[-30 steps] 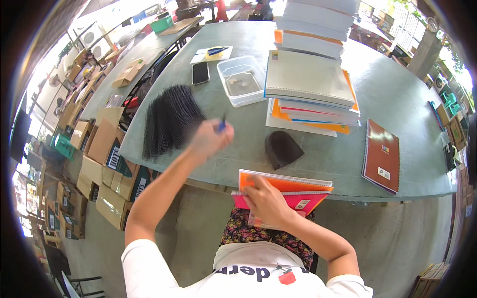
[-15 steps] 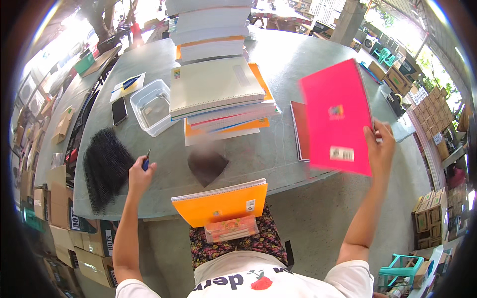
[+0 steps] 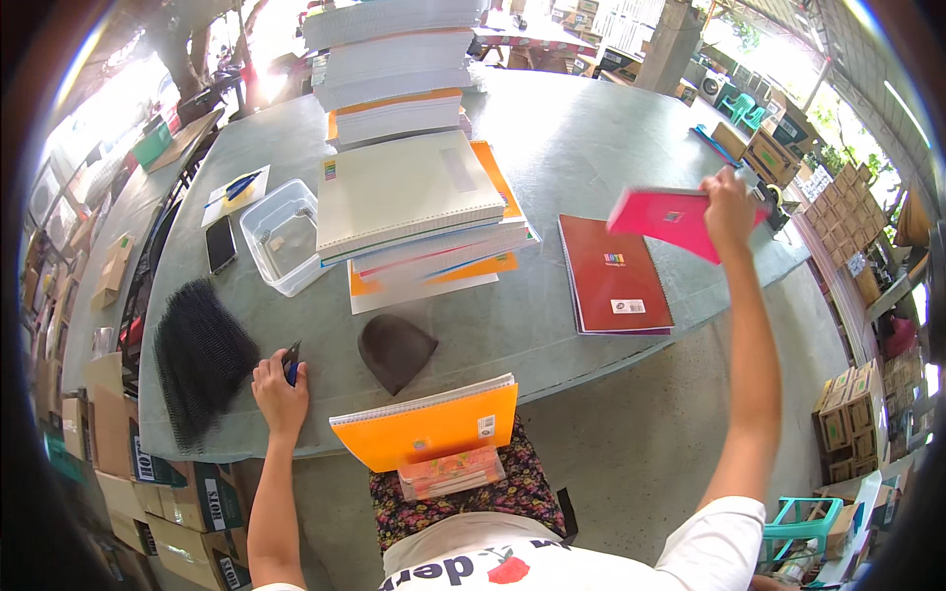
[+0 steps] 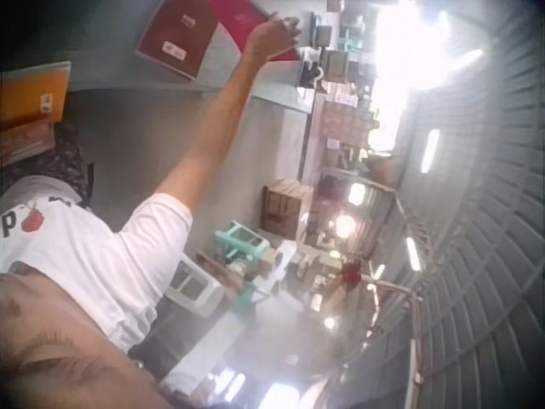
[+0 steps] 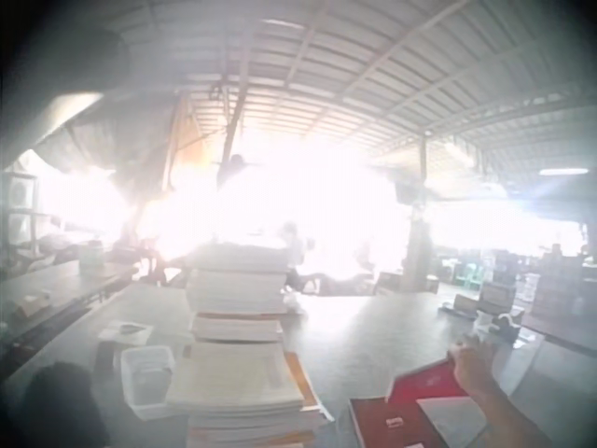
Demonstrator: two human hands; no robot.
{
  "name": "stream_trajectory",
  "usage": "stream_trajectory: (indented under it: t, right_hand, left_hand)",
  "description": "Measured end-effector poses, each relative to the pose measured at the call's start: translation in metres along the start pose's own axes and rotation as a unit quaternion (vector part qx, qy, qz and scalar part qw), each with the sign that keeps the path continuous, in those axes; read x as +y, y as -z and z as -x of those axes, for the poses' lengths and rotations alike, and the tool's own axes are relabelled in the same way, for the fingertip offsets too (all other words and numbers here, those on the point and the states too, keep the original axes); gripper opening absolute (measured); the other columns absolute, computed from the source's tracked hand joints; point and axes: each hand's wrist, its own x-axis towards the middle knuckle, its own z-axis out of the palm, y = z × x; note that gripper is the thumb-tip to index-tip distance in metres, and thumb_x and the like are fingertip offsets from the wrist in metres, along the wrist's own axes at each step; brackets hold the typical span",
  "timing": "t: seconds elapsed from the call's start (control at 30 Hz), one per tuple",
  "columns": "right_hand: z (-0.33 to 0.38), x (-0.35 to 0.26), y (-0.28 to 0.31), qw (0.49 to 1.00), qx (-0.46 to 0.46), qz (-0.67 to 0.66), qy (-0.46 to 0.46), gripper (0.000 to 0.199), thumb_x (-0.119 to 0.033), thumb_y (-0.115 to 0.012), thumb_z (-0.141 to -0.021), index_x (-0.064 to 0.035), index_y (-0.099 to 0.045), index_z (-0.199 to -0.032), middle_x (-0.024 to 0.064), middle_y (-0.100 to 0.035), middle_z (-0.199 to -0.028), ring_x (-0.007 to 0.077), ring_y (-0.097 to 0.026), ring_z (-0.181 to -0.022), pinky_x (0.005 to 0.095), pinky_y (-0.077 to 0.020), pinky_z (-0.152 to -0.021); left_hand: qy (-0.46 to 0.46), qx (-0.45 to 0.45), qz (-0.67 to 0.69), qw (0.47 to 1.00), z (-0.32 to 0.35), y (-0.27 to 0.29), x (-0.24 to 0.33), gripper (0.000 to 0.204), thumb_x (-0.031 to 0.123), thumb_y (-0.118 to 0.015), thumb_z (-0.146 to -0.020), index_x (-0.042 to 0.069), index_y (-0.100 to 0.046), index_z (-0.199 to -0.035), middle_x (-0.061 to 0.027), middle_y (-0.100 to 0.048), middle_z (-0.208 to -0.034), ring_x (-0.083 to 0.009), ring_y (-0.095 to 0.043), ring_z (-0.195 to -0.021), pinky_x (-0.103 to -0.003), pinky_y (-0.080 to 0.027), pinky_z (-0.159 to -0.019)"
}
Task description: The person assembles spiral notebooks by aligning a cover with a stack of pages, inserting a plastic spiral coil through the holes, and using pliers to secure the ends of the coil.
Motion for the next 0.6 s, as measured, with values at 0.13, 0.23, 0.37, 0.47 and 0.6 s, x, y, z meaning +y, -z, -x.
stream_trajectory:
  t: [0.13,0.23,0.37,0.47,0.6]
  right_hand:
    - [-0.022,0.009,-0.008,0.976,0.101,-0.030,0.192,0.012,-0.008,-0.055,-0.074,-0.0055,-0.062,-0.084,0.0089,-0.053,-0.106,0.0263,-0.049,-0.104,0.0393,-0.0407,-0.084]
    - [0.012,-0.014,-0.094,0.939,0.009,0.016,0.345,0.039,-0.016,-0.059,-0.077,0.0009,-0.053,-0.112,0.0165,-0.045,-0.127,0.0328,-0.041,-0.119,0.0415,-0.0334,-0.100]
    - [0.111,-0.126,-0.116,0.931,-0.310,-0.188,0.036,0.081,-0.059,-0.046,-0.085,-0.0105,-0.019,-0.144,0.0151,-0.015,-0.150,0.0355,-0.011,-0.139,0.0519,-0.0119,-0.110]
    - [0.113,-0.132,-0.109,0.905,-0.370,-0.212,0.007,0.090,-0.067,-0.044,-0.079,-0.0141,-0.015,-0.146,0.0112,-0.011,-0.152,0.0332,-0.008,-0.140,0.0517,-0.0049,-0.111]
    - [0.095,-0.152,-0.115,0.904,-0.370,-0.215,0.027,0.077,-0.051,-0.043,-0.086,-0.0147,-0.013,-0.146,0.0080,-0.010,-0.153,0.0326,-0.006,-0.140,0.0522,-0.0058,-0.111]
  left_hand:
    - [-0.007,0.006,0.006,1.000,0.000,-0.002,0.002,0.035,0.023,-0.065,-0.077,0.007,-0.057,-0.107,-0.0112,-0.056,-0.093,-0.0299,-0.052,-0.091,-0.040,-0.040,-0.078]
    - [-0.013,-0.002,0.022,1.000,-0.002,-0.008,0.009,0.036,0.024,-0.065,-0.077,0.007,-0.057,-0.107,-0.0111,-0.056,-0.093,-0.0300,-0.052,-0.091,-0.040,-0.040,-0.078]
    - [-0.005,0.005,-0.025,1.000,0.006,-0.009,0.002,0.042,0.028,-0.065,-0.078,0.004,-0.056,-0.112,-0.0128,-0.054,-0.101,-0.0306,-0.049,-0.100,-0.040,-0.038,-0.086]
    - [-0.023,0.006,-0.044,0.999,0.010,-0.012,0.000,0.046,0.031,-0.063,-0.080,0.002,-0.055,-0.114,-0.0140,-0.052,-0.106,-0.0312,-0.046,-0.106,-0.041,-0.036,-0.090]
    - [-0.015,0.006,-0.066,0.998,0.018,-0.005,-0.013,0.046,0.033,-0.060,-0.082,0.001,-0.055,-0.114,-0.0151,-0.052,-0.107,-0.0321,-0.046,-0.106,-0.043,-0.035,-0.091]
